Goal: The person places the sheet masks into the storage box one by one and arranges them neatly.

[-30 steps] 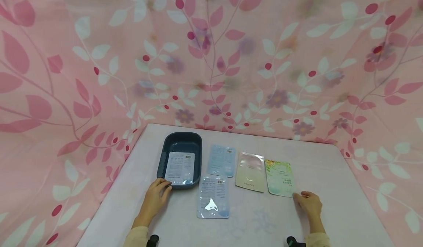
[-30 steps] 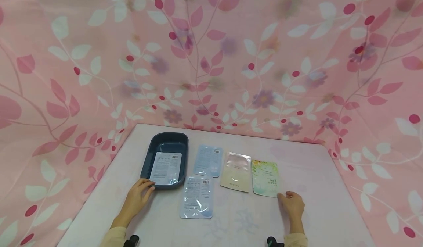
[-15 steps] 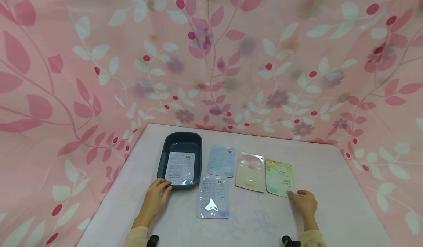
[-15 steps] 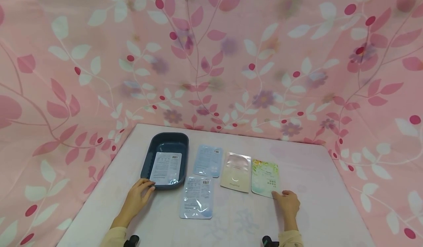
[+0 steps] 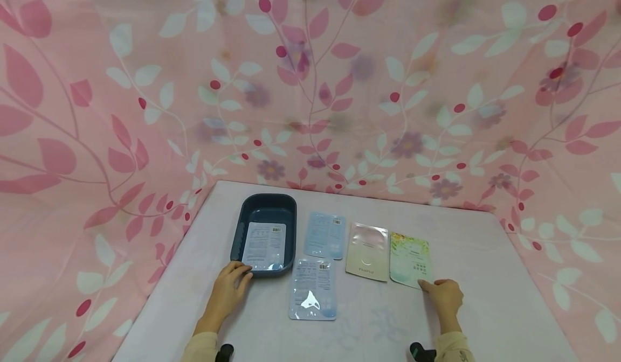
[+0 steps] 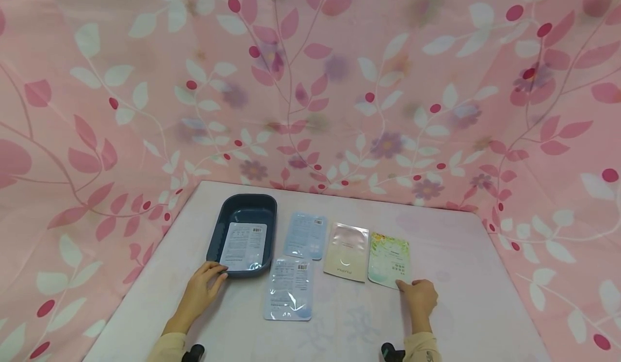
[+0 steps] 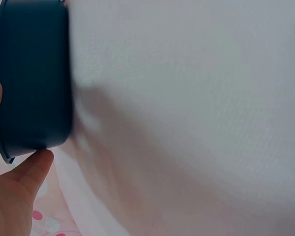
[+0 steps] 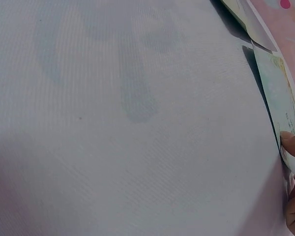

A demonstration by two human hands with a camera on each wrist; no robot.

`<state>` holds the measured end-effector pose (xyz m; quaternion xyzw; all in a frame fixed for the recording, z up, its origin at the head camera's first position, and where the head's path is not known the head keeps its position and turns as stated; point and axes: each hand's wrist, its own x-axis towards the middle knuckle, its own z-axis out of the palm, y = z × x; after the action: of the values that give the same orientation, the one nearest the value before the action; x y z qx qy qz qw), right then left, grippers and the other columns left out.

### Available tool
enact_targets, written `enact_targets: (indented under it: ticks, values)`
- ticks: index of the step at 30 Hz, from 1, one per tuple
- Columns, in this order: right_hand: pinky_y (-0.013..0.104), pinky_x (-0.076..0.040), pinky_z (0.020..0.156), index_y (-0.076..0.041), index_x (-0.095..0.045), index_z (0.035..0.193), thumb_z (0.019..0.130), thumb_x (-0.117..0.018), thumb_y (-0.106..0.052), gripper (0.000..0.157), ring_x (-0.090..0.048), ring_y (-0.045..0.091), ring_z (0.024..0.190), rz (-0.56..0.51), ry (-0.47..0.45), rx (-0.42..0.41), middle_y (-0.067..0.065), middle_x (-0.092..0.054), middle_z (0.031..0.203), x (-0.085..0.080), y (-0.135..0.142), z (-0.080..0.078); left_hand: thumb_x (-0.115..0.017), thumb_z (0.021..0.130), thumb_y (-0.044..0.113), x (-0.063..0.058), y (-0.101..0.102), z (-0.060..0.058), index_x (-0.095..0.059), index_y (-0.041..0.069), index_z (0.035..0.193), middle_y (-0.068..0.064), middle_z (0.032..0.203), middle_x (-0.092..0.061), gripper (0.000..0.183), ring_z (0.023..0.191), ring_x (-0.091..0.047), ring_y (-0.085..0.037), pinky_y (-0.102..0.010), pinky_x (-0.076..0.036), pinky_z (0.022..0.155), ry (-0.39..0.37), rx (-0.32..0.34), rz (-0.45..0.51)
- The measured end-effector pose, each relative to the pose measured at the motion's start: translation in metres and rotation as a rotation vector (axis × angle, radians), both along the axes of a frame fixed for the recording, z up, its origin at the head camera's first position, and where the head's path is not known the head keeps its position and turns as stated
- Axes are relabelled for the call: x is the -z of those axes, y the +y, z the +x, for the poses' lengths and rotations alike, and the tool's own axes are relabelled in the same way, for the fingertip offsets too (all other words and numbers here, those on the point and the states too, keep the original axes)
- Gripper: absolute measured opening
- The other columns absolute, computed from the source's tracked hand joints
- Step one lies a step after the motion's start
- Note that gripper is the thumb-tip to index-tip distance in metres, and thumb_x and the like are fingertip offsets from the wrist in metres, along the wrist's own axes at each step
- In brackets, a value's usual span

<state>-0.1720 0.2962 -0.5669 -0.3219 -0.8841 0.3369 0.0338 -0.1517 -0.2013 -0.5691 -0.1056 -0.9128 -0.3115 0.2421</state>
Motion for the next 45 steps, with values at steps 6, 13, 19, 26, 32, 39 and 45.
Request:
enact_targets:
  ticks: [6,13,19,26,32,39,45]
  values:
    - [0.048,-0.045,0.073,0.020,-0.058,0.098,0.079,-0.070,-0.016,0.042,-0.054,0.047,0.090,-0.028,-0.005,-0.056,0.035,-0.058,0.098,-0.003,0.001,0.001,-0.076,0.075,-0.001,0.001,0.000,0.000,-0.071,-0.001,0.092,-0.005,0.090,-0.059,0.018,0.085,-0.057,-0.021,-0.040,-0.051,0.075,0.005,-0.001,0.009]
    - [0.027,-0.049,0.056,0.023,-0.056,0.103,0.083,-0.062,-0.006,0.036,-0.061,0.019,0.061,-0.210,-0.029,-0.175,0.013,-0.065,0.065,-0.013,0.018,0.005,-0.076,0.076,0.000,0.002,0.001,0.000,-0.071,0.000,0.092,-0.005,0.091,-0.059,0.017,0.087,-0.058,-0.022,-0.041,-0.050,0.076,-0.005,0.009,0.015]
    - [0.020,-0.050,0.053,0.026,-0.046,0.114,0.085,-0.058,0.000,0.041,-0.059,0.008,0.058,-0.492,0.025,-0.181,0.001,-0.063,0.064,-0.014,0.028,0.007,-0.076,0.076,-0.001,0.001,0.001,0.000,-0.071,0.000,0.092,-0.005,0.091,-0.059,0.018,0.087,-0.057,-0.021,-0.041,-0.051,0.076,-0.015,0.000,0.011]
    - [0.020,-0.051,0.055,0.026,-0.043,0.121,0.088,-0.056,0.001,0.043,-0.058,0.006,0.060,-0.544,0.117,-0.177,0.001,-0.065,0.068,-0.031,0.026,0.005,-0.076,0.076,0.000,-0.002,0.001,0.000,-0.071,0.000,0.093,-0.006,0.091,-0.058,0.018,0.087,-0.057,-0.021,-0.041,-0.051,0.077,-0.029,-0.004,0.010]
    - [0.019,-0.052,0.055,0.026,-0.042,0.121,0.088,-0.055,0.002,0.043,-0.058,0.004,0.059,-0.531,0.156,-0.199,-0.001,-0.065,0.068,-0.045,0.023,0.004,-0.075,0.076,0.000,-0.002,0.001,0.001,-0.071,0.000,0.093,-0.005,0.092,-0.058,0.018,0.087,-0.057,-0.022,-0.041,-0.051,0.078,-0.032,-0.001,0.013]
    - [0.018,-0.052,0.057,0.025,-0.044,0.121,0.089,-0.056,0.002,0.041,-0.059,0.003,0.060,-0.504,0.196,-0.217,-0.001,-0.067,0.072,-0.058,0.018,0.005,-0.076,0.076,0.000,-0.002,0.000,0.001,-0.071,0.000,0.093,-0.005,0.091,-0.059,0.017,0.087,-0.057,-0.022,-0.041,-0.051,0.077,-0.008,0.005,0.013]
    - [0.017,-0.052,0.058,0.023,-0.048,0.120,0.090,-0.058,-0.001,0.039,-0.060,0.004,0.061,-0.476,0.241,-0.230,-0.003,-0.067,0.073,-0.072,0.011,0.001,-0.076,0.076,0.000,-0.001,0.000,0.000,-0.071,0.000,0.093,-0.005,0.091,-0.058,0.018,0.087,-0.057,-0.022,-0.041,-0.051,0.077,-0.009,0.001,0.014]
